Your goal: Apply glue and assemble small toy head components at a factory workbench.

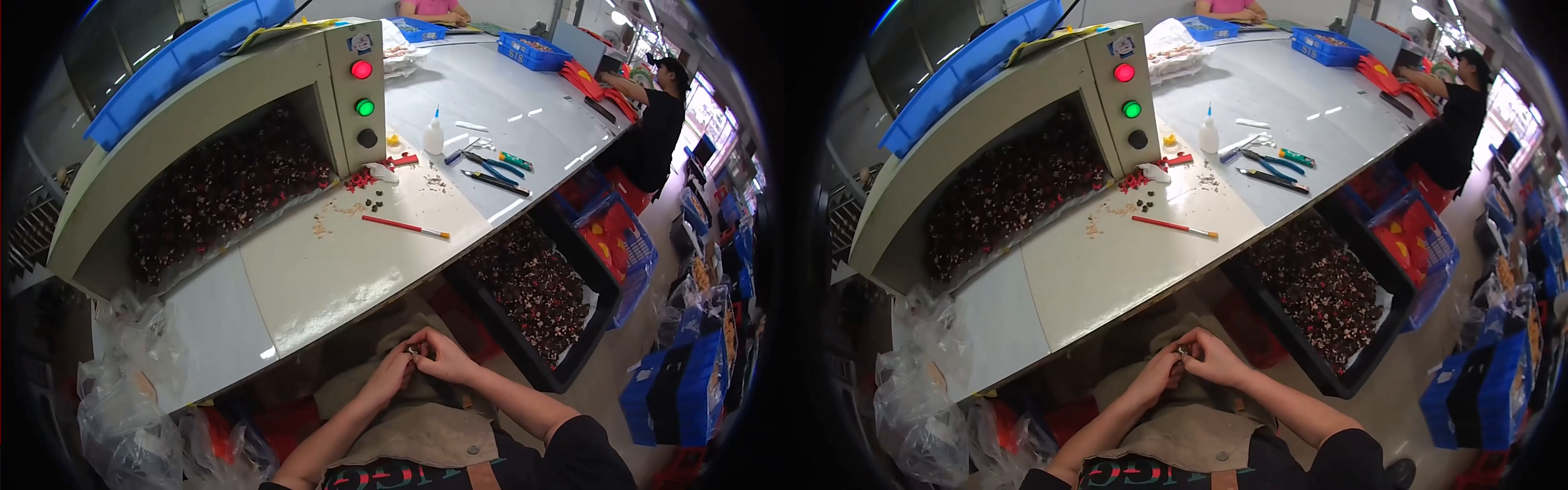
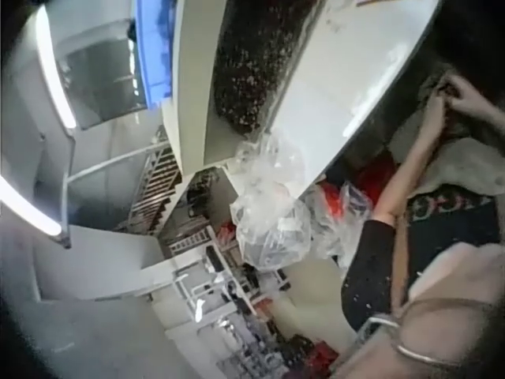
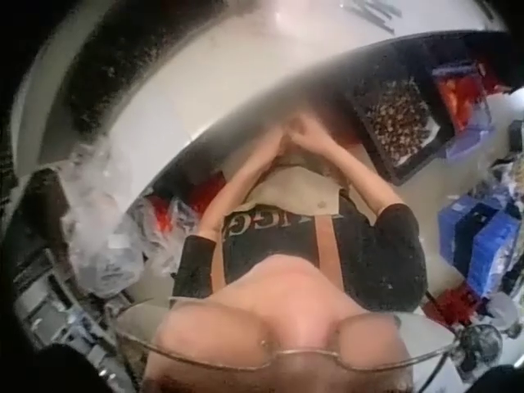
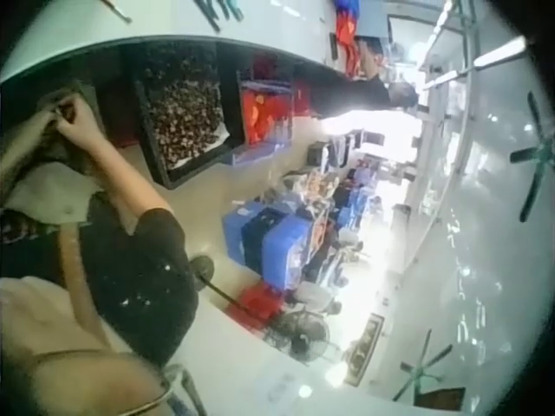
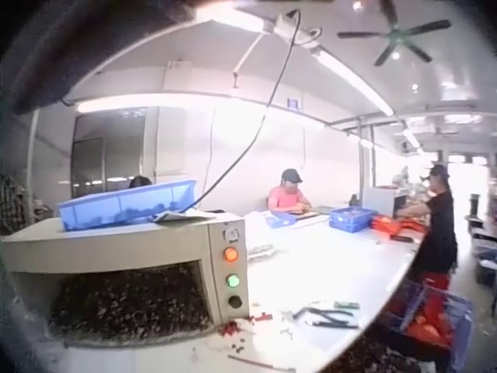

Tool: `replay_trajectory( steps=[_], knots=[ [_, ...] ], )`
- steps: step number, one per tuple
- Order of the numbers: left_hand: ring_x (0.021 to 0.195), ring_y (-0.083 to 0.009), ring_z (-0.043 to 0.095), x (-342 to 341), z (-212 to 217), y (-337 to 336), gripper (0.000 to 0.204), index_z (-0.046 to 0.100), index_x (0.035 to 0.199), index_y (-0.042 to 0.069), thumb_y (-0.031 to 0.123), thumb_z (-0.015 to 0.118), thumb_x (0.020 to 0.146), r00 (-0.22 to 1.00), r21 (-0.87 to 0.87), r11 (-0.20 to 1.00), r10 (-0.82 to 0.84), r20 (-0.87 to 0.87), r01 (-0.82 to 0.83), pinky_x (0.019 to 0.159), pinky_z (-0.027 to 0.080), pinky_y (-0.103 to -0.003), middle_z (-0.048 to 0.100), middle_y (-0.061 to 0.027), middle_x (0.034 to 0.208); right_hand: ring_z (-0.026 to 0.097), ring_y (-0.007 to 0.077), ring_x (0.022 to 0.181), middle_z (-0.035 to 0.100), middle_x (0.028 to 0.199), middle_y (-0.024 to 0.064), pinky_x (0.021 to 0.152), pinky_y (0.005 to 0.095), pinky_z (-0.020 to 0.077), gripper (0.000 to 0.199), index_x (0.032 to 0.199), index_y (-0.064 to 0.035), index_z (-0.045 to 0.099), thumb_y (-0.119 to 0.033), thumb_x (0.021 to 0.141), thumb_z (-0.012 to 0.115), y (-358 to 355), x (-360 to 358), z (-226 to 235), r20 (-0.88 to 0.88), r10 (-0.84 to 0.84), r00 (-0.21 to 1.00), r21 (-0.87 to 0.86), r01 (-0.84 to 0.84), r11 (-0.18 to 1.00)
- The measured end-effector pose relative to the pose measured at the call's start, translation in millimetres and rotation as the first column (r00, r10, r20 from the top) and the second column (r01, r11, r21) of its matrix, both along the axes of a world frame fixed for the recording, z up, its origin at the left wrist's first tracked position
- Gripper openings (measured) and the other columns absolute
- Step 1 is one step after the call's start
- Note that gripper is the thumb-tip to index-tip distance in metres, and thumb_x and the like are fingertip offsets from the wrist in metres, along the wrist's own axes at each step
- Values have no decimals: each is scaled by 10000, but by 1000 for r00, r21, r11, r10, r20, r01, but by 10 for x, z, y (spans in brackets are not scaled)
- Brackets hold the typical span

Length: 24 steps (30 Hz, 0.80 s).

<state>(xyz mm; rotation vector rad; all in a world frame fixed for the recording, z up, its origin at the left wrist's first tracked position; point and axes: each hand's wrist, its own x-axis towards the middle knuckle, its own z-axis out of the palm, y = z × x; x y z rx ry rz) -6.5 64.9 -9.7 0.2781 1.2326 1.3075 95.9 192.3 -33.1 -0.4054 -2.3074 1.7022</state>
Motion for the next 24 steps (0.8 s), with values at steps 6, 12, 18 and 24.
replay_trajectory(
  steps=[6,12,18,24],
  knots=[
    [512,-17,245,8,27,-24,286,516,1127,119,171,351,899,999,-6,1000,23,-25,-24,450,178,-185,314,87,642,483,96,671,517,763,31,608,254,428,309,1049,-14,550,-129,772,624,-52,-21,46,16,-1,1000,-36,2,999],
    [506,-18,242,20,39,-7,290,509,1139,115,173,353,902,999,-27,999,26,-20,-26,448,177,-184,314,88,640,487,102,674,520,772,33,614,256,429,301,1046,-13,544,-126,778,620,-18,-6,-67,-12,-9,1000,-16,9,1000],
    [537,-15,266,6,50,-6,267,527,1110,136,212,364,913,1000,-11,1000,15,-24,-15,465,198,-186,329,93,649,481,101,683,520,782,39,621,255,429,302,1048,-10,541,-125,779,619,-11,-43,12,-5,3,1000,-60,-4,998],
    [502,-11,238,29,31,16,242,514,1080,124,180,350,910,999,-1,1000,16,-35,-16,443,173,-181,301,95,628,469,99,679,517,783,36,623,254,425,300,1041,-7,542,-126,778,625,-3,-1,9,5,-5,1000,-81,5,997]
  ],
)
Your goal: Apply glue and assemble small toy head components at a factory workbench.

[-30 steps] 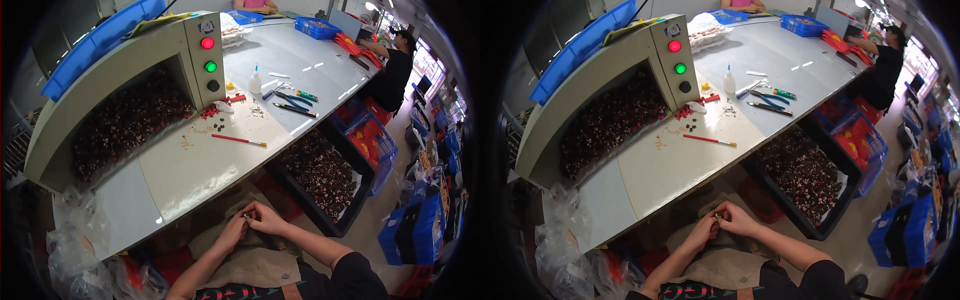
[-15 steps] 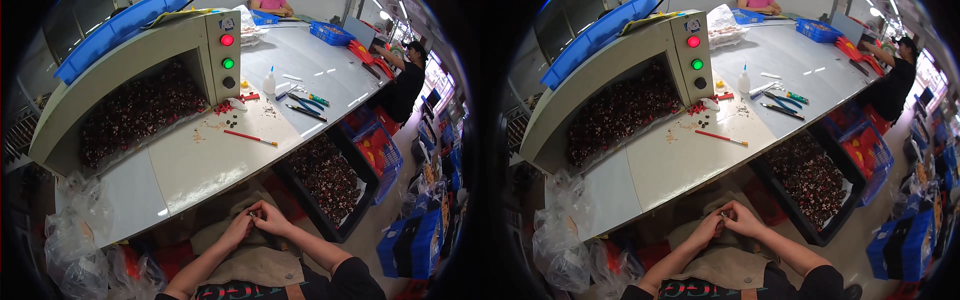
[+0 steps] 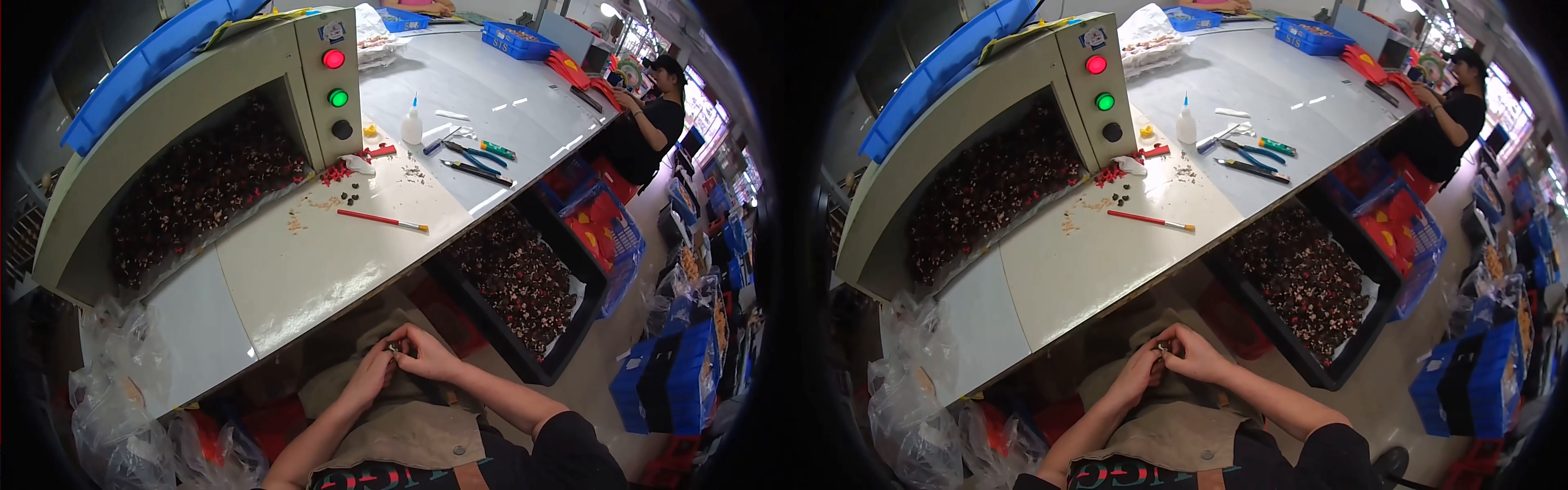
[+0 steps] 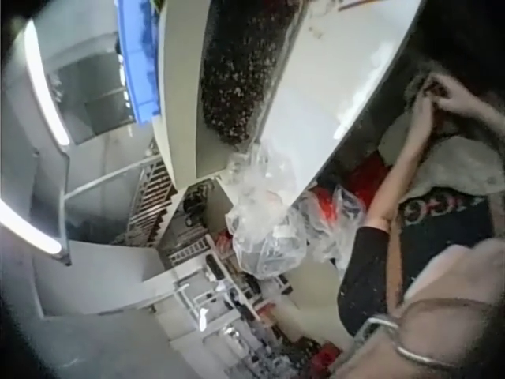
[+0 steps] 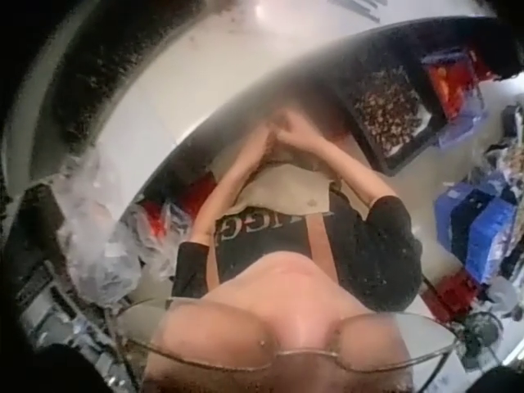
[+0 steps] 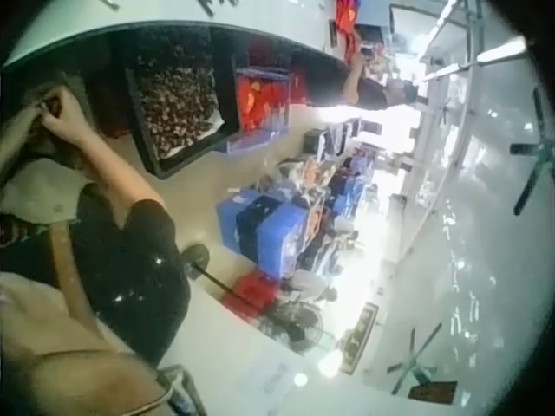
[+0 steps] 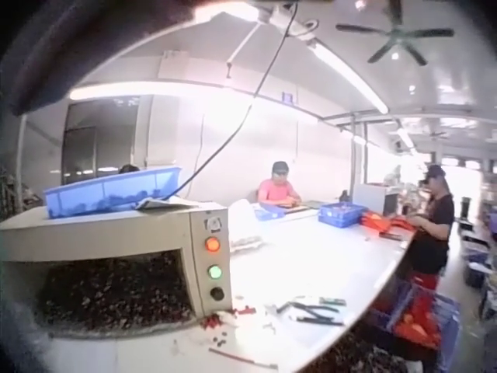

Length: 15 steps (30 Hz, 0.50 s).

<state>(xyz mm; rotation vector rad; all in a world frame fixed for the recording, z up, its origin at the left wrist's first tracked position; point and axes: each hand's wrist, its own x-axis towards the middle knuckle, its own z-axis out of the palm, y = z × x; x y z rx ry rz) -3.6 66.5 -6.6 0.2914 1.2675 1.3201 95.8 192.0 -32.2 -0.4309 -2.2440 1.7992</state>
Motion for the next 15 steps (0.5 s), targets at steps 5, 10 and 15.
replay_trajectory(
  steps=[5,10,15],
  knots=[
    [530,-13,270,-5,1,-50,259,518,1094,113,202,359,911,1000,19,1000,6,-5,-5,461,200,-186,333,91,648,475,101,685,519,784,38,624,255,425,300,1038,-9,542,-126,775,625,-31,-5,5,4,4,1000,29,-4,1000],
    [528,-17,277,-7,30,-45,269,517,1108,111,193,358,907,1000,12,1000,17,-6,-17,459,212,-189,344,86,647,477,92,755,519,870,32,683,236,426,312,1071,-13,539,-108,782,610,-29,-1,46,61,39,997,11,-40,999],
    [528,-18,281,-1,-43,-50,278,519,1120,115,181,355,906,1000,21,1000,16,-18,-15,458,216,-187,350,84,650,484,117,696,521,792,48,633,266,432,309,1039,-10,548,-128,764,622,-16,-20,-60,-24,3,1000,49,-2,999]
  ],
)
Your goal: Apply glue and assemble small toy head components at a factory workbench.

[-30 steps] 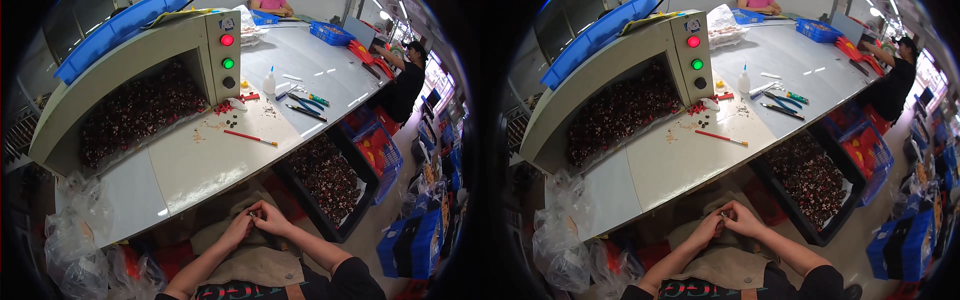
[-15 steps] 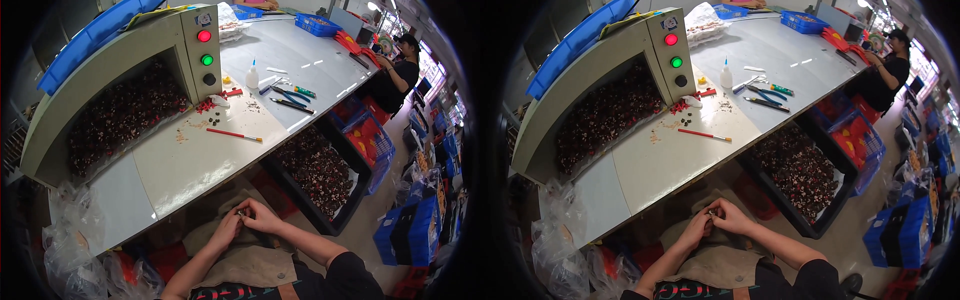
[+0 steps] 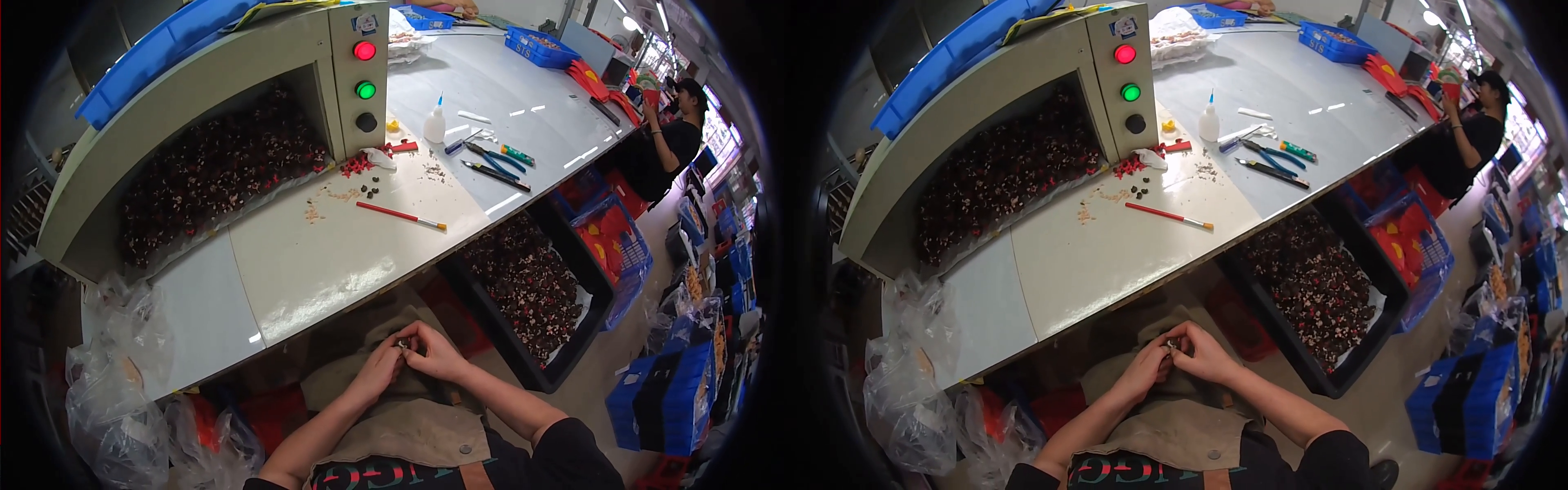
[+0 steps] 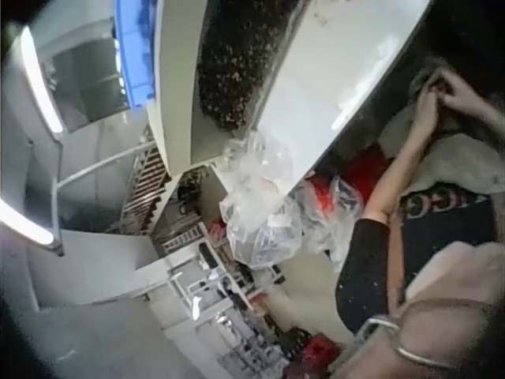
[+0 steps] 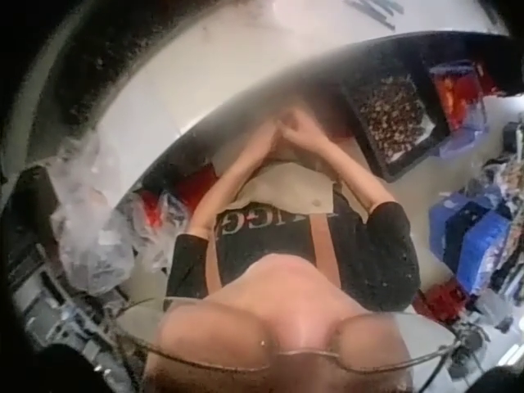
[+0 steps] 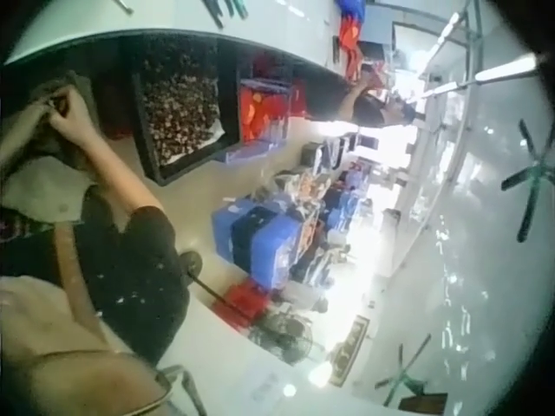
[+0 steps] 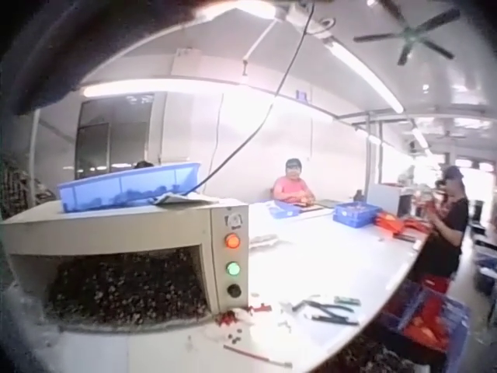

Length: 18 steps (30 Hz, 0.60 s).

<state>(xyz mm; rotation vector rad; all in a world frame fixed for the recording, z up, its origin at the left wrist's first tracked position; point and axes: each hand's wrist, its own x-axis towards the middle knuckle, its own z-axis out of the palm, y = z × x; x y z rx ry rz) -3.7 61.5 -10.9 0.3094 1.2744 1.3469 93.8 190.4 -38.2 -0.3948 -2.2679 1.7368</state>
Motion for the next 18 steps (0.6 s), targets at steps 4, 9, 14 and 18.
replay_trajectory(
  steps=[4,9,14,18],
  knots=[
    [534,-20,290,-17,34,-3,283,524,1125,117,176,354,906,1000,-7,1000,23,10,-23,462,223,-183,361,80,660,485,116,700,518,791,46,635,264,431,322,1042,-9,548,-127,752,622,-14,-17,67,45,11,999,-34,-10,999],
    [546,-18,298,6,19,-20,327,517,1181,118,176,352,905,999,-27,999,27,28,-26,466,232,-182,374,78,669,484,111,708,516,796,42,640,258,430,320,1046,-11,543,-118,752,612,-20,-1,34,38,11,999,-15,-10,1000],
    [526,-12,250,21,61,-28,310,512,1171,114,173,350,913,997,-12,997,71,22,-71,464,179,-187,318,99,634,483,108,723,515,823,40,653,253,432,315,1043,-6,538,-109,753,607,-49,-5,25,25,21,999,-3,-21,1000],
    [536,-12,255,6,40,-44,304,514,1163,114,177,354,912,998,10,998,63,21,-63,470,183,-188,322,98,640,483,105,745,514,842,37,669,250,432,314,1045,-4,531,-101,758,611,-64,-6,23,49,17,999,-36,-15,999]
  ],
)
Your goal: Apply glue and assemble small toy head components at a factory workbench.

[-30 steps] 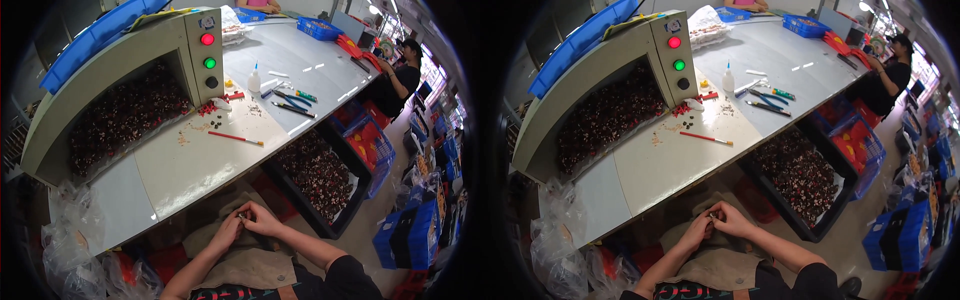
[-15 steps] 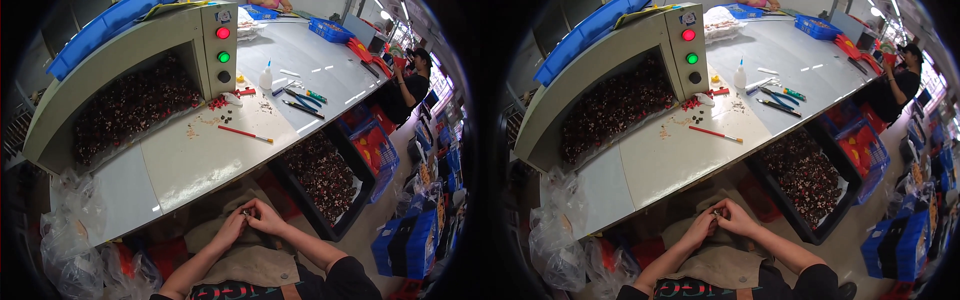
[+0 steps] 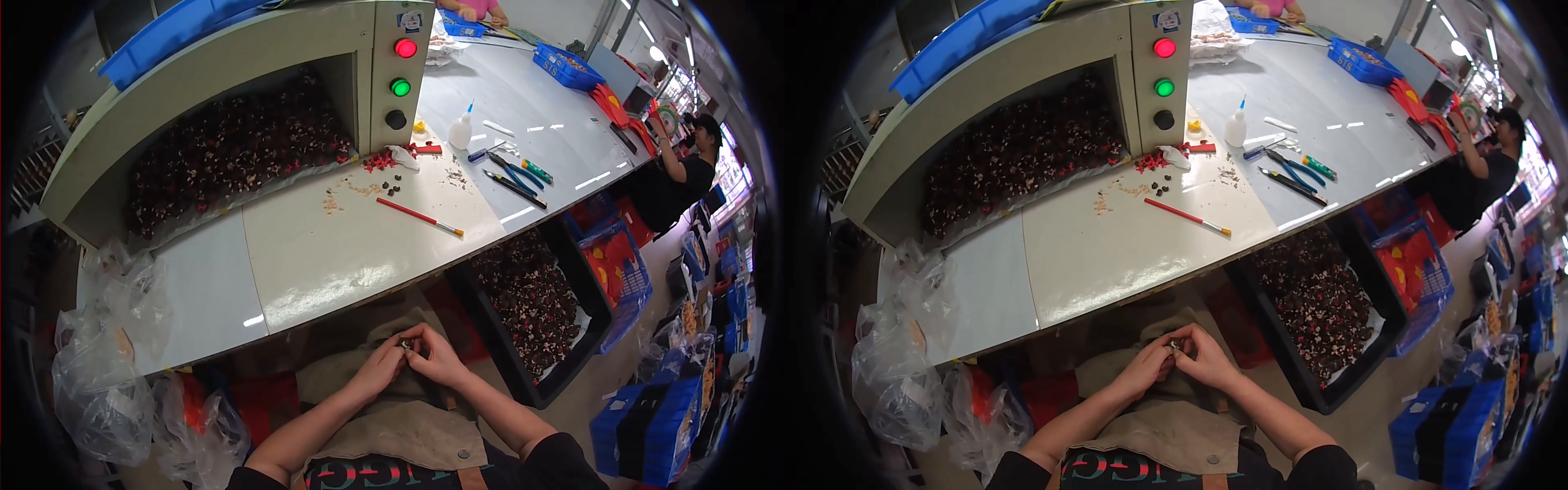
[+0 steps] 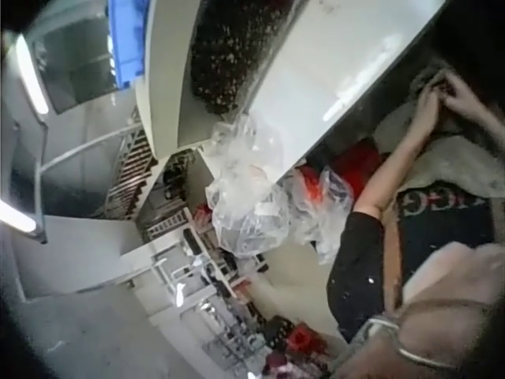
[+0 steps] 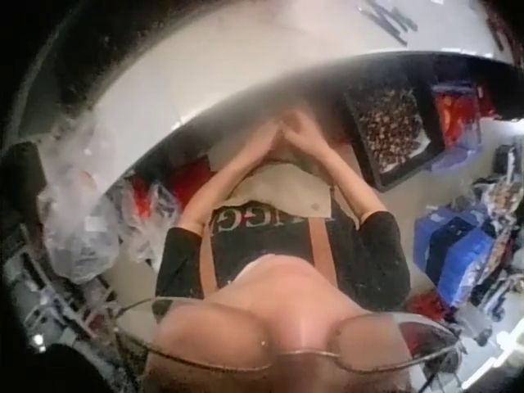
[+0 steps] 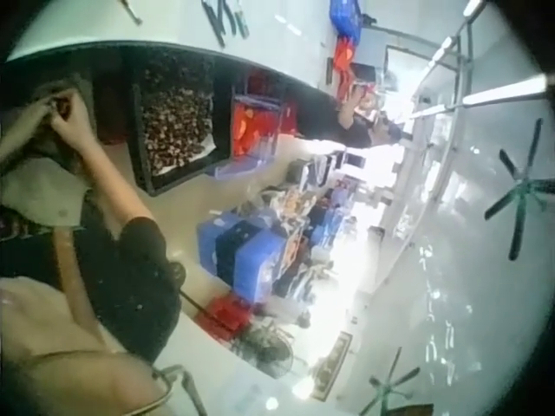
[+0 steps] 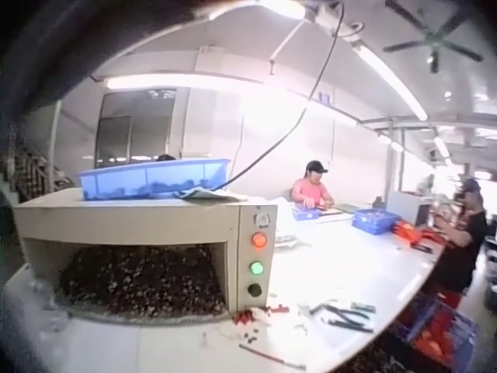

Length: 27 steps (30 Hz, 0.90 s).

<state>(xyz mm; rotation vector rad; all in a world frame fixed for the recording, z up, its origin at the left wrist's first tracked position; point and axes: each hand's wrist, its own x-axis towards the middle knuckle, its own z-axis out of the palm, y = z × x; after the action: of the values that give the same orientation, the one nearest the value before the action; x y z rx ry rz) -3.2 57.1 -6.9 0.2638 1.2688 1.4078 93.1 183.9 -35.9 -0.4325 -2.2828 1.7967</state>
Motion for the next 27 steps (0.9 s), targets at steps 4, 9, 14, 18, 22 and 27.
replay_trajectory(
  steps=[4,9,14,18,22,27],
  knots=[
    [563,-21,318,-20,-65,-8,366,493,1228,83,171,346,905,1000,9,1000,-25,-6,25,475,252,-182,390,70,683,482,102,757,513,847,32,674,247,430,304,1043,-7,526,-94,765,613,20,-8,-20,-5,5,1000,-19,-5,1000],
    [566,-21,323,-31,-86,40,378,486,1245,76,170,344,908,999,-6,999,-42,-13,42,478,256,-182,392,68,681,482,106,748,509,834,34,671,249,429,302,1043,-7,526,-93,766,611,55,-13,-10,-14,-1,1000,-4,0,1000],
    [564,-20,322,-6,-67,44,375,488,1242,77,171,343,909,999,-2,1000,-29,-24,29,478,256,-182,390,72,677,454,80,744,488,830,9,678,230,414,287,1049,-21,528,-84,778,595,58,5,26,-12,-2,1000,9,2,1000],
    [562,-21,322,26,-89,-15,381,483,1255,82,173,345,912,999,1,999,-41,-14,41,480,258,-183,391,75,677,482,108,739,512,832,35,666,252,429,300,1041,-13,529,-97,768,621,10,65,-49,-6,-8,1000,-5,8,1000],
    [572,-17,327,31,-86,-33,385,482,1265,85,166,349,914,999,-10,999,-42,-19,42,493,264,-178,393,78,681,482,109,738,517,839,34,668,250,428,306,1044,-17,533,-96,764,630,-28,60,-57,21,-19,1000,-31,19,999],
    [1055,-155,493,7,43,-112,391,456,1259,10,137,369,900,938,69,994,-51,-342,80,938,379,-281,535,-66,1103,456,107,788,502,913,39,718,247,409,286,1037,-23,530,-56,759,588,-52,-4,161,-117,-5,993,-24,3,1000]
  ],
)
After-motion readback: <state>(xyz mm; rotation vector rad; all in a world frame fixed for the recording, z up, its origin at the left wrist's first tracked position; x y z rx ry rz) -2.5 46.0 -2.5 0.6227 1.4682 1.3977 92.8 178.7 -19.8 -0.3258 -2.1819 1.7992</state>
